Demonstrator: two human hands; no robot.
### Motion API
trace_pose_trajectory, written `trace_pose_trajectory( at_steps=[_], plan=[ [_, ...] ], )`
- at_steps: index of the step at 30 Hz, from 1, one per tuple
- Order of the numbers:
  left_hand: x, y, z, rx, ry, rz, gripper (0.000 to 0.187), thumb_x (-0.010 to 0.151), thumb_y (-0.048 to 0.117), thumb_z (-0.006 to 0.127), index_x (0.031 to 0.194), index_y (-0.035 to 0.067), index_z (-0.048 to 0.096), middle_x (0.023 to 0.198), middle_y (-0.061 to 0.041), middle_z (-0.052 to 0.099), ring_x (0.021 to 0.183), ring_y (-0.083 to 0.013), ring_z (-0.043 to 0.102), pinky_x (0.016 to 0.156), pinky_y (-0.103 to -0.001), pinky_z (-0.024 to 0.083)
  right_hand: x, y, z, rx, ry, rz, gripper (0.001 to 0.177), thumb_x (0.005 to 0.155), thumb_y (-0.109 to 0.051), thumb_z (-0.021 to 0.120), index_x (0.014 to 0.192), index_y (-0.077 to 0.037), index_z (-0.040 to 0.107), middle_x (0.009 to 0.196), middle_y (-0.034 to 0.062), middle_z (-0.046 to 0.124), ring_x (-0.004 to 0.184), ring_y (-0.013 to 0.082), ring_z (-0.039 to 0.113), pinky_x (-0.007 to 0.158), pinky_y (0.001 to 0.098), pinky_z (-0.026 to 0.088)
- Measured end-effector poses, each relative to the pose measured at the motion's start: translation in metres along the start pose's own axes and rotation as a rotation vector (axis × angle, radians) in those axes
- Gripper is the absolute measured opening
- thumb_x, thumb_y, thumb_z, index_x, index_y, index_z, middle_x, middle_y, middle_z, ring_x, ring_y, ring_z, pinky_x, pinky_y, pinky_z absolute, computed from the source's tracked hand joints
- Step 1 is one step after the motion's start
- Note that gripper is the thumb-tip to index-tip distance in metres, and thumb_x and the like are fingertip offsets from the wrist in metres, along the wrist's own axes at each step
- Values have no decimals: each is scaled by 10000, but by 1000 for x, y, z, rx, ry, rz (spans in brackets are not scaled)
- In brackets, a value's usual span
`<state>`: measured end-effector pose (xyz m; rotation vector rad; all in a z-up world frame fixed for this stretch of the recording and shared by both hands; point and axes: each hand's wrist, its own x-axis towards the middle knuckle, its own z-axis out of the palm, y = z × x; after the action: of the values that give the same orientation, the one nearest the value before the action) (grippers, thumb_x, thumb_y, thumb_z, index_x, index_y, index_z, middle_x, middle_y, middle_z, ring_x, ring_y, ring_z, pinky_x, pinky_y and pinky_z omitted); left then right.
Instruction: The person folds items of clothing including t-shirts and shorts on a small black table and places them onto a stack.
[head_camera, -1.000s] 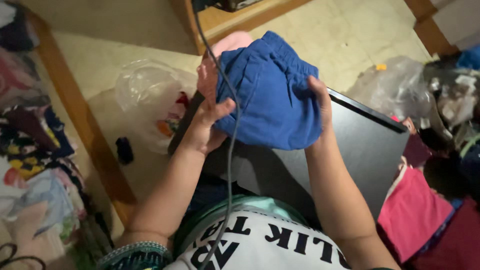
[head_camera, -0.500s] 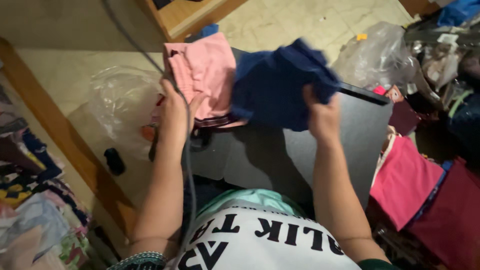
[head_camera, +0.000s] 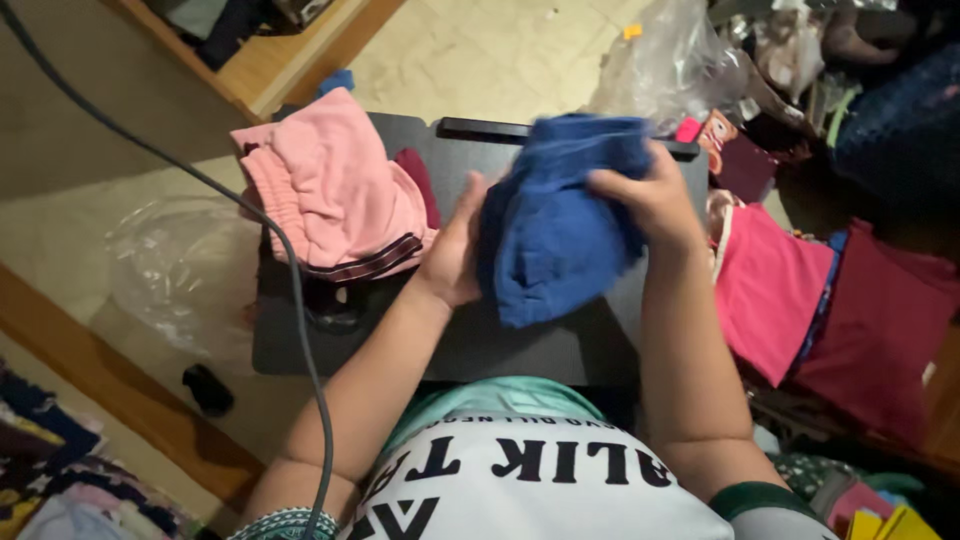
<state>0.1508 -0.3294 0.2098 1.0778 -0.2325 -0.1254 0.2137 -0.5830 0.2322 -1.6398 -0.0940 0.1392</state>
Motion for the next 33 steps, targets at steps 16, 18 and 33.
trace_pose_trajectory(
  at_steps=[16,18,33],
  plan=[
    [1,-12,46,658,-59,240,539,868,-127,566,1378,36,626,1380,-140,690,1319,-278,672,1156,-354,502,-53,-42,21,167,-44,-163,866,816,12,718,1609,-13,371,1560,131,488,1439,245,502,1235,383,387],
    [-2,-10,42,609,155,309,482,915,-126,554,1378,-5,606,1388,-164,670,1338,-300,642,1193,-380,453,-57,-49,12,453,61,-191,872,828,28,697,1624,-65,353,1503,127,527,1346,253,559,1171,384,448],
    [-33,-19,32,792,-79,222,362,919,-3,649,1258,125,657,1333,-103,613,1260,-293,634,1123,-363,498,-97,56,-70,951,370,249,614,879,-9,582,1475,-31,433,1322,142,607,1166,283,647,960,455,581]
  ],
)
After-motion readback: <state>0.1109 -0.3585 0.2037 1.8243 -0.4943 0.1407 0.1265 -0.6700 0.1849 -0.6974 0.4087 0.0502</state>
